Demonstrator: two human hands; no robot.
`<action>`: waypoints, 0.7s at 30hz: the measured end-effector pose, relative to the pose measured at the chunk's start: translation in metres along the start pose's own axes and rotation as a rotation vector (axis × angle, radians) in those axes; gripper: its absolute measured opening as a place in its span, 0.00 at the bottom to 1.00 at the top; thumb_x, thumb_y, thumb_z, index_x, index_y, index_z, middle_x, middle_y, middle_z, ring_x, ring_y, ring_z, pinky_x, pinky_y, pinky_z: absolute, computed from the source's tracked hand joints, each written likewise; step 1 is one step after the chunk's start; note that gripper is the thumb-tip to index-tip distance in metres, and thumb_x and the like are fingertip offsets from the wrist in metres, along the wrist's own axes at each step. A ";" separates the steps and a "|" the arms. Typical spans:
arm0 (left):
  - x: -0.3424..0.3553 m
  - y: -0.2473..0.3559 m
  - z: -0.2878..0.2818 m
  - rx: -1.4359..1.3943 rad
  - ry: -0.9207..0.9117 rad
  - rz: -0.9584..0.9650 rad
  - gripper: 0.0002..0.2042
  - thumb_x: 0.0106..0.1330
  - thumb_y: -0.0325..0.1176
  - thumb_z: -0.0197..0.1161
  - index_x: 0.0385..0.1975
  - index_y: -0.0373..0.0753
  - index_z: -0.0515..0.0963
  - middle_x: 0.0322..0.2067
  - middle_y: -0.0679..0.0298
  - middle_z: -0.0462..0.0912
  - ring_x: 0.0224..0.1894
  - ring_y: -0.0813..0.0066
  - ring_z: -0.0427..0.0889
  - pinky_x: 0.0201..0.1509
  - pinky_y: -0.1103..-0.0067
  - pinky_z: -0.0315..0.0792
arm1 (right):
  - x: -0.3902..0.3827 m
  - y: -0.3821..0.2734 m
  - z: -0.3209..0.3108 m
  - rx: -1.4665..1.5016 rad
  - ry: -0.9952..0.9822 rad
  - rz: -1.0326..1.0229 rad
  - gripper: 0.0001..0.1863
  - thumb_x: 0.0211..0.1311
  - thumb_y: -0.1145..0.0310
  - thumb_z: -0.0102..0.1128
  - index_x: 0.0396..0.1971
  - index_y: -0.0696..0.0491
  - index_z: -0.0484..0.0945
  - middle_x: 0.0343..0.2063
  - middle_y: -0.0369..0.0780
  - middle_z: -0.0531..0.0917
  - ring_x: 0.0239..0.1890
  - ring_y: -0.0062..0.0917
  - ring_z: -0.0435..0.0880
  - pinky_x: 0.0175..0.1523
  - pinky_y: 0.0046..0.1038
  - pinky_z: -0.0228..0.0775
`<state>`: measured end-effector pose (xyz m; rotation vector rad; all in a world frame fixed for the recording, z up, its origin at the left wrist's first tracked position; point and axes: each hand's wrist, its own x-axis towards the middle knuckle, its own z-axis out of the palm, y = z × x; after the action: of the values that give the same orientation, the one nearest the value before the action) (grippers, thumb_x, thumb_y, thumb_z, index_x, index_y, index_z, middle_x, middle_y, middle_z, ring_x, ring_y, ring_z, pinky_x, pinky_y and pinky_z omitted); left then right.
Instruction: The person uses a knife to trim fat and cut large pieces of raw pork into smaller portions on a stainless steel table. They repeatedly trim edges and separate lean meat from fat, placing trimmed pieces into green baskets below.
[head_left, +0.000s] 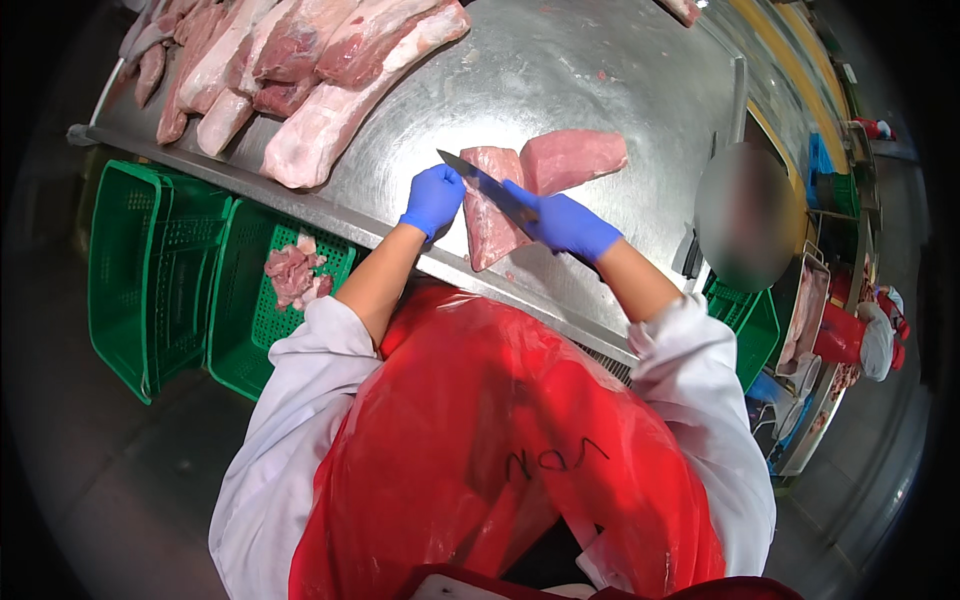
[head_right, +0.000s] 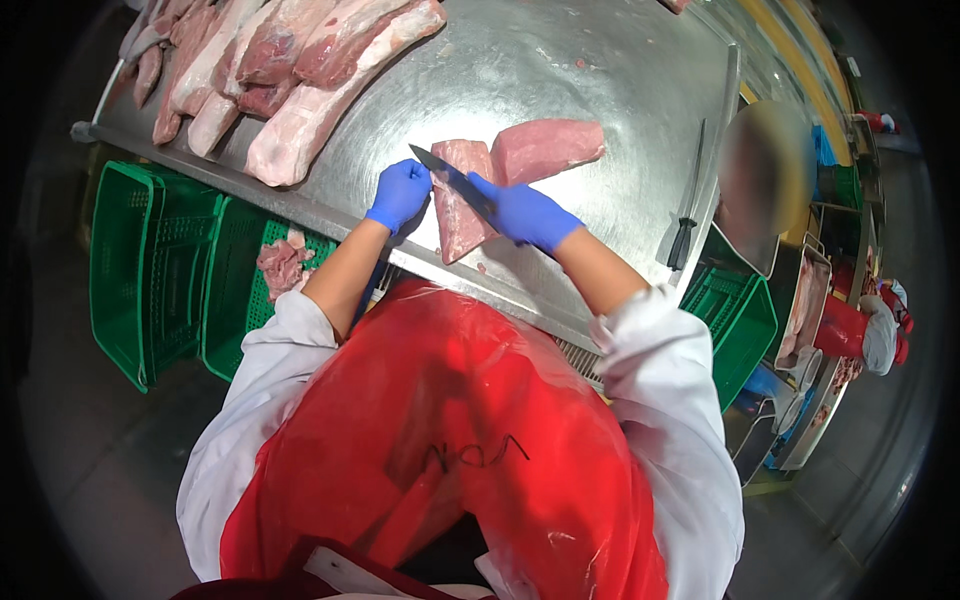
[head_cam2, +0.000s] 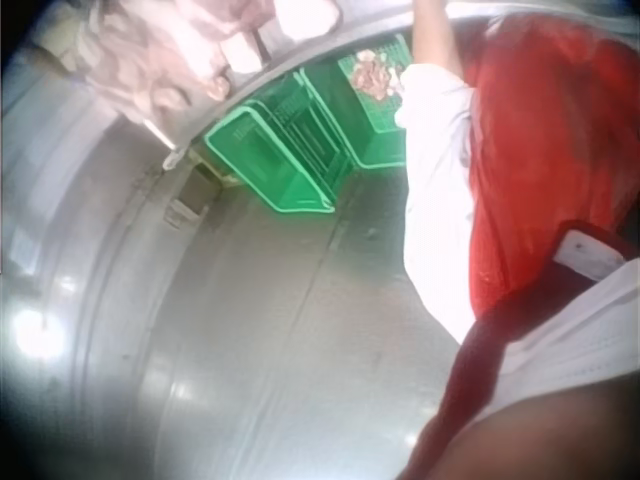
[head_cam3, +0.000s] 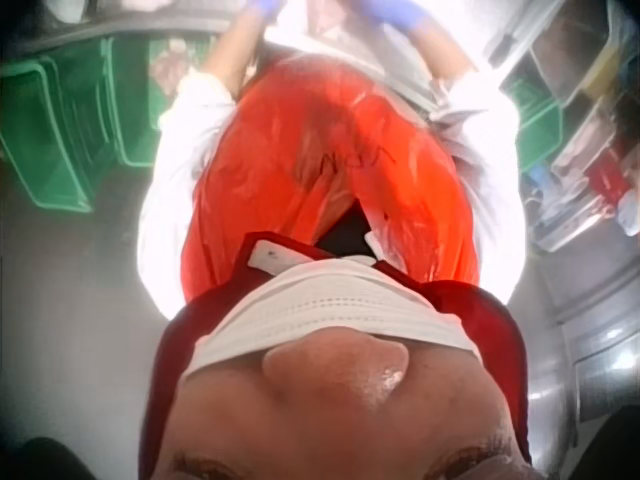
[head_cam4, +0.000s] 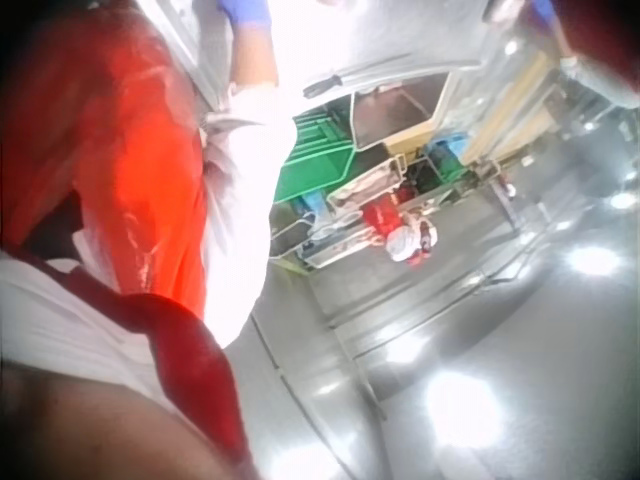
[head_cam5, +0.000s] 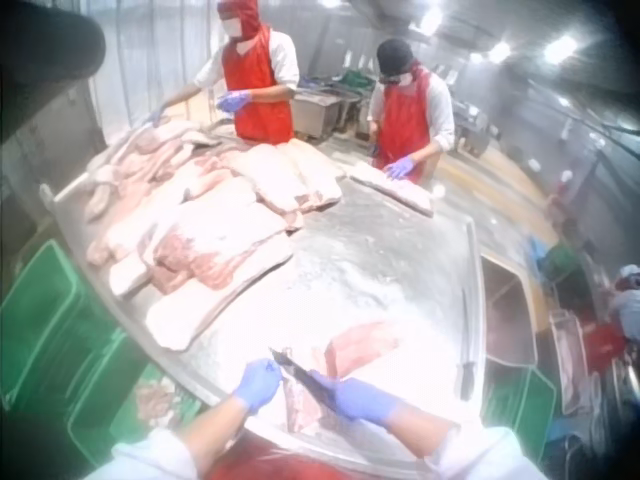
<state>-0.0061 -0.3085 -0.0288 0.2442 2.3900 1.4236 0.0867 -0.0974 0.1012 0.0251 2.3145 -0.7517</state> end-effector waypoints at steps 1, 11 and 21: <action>0.000 0.000 -0.002 0.015 -0.020 0.019 0.10 0.63 0.36 0.61 0.28 0.34 0.82 0.25 0.52 0.84 0.27 0.63 0.83 0.36 0.69 0.76 | 0.009 0.005 -0.001 -0.007 0.023 -0.040 0.35 0.71 0.66 0.48 0.77 0.36 0.53 0.25 0.46 0.83 0.19 0.31 0.82 0.29 0.35 0.77; -0.008 -0.006 0.003 -0.041 -0.004 -0.095 0.17 0.57 0.41 0.72 0.38 0.35 0.80 0.32 0.54 0.84 0.38 0.64 0.84 0.47 0.70 0.78 | -0.016 0.032 -0.003 0.495 0.194 0.054 0.41 0.69 0.68 0.54 0.78 0.32 0.49 0.22 0.41 0.79 0.19 0.23 0.77 0.32 0.29 0.77; 0.016 0.004 0.001 0.127 -0.207 0.020 0.06 0.61 0.32 0.64 0.31 0.37 0.80 0.25 0.57 0.83 0.28 0.69 0.81 0.39 0.73 0.77 | 0.004 0.047 0.082 0.620 0.426 0.132 0.44 0.66 0.69 0.55 0.78 0.34 0.46 0.20 0.49 0.82 0.20 0.35 0.82 0.35 0.36 0.77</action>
<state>-0.0202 -0.3006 -0.0290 0.4273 2.3147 1.1922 0.1445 -0.1021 0.0266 0.6649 2.3287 -1.4764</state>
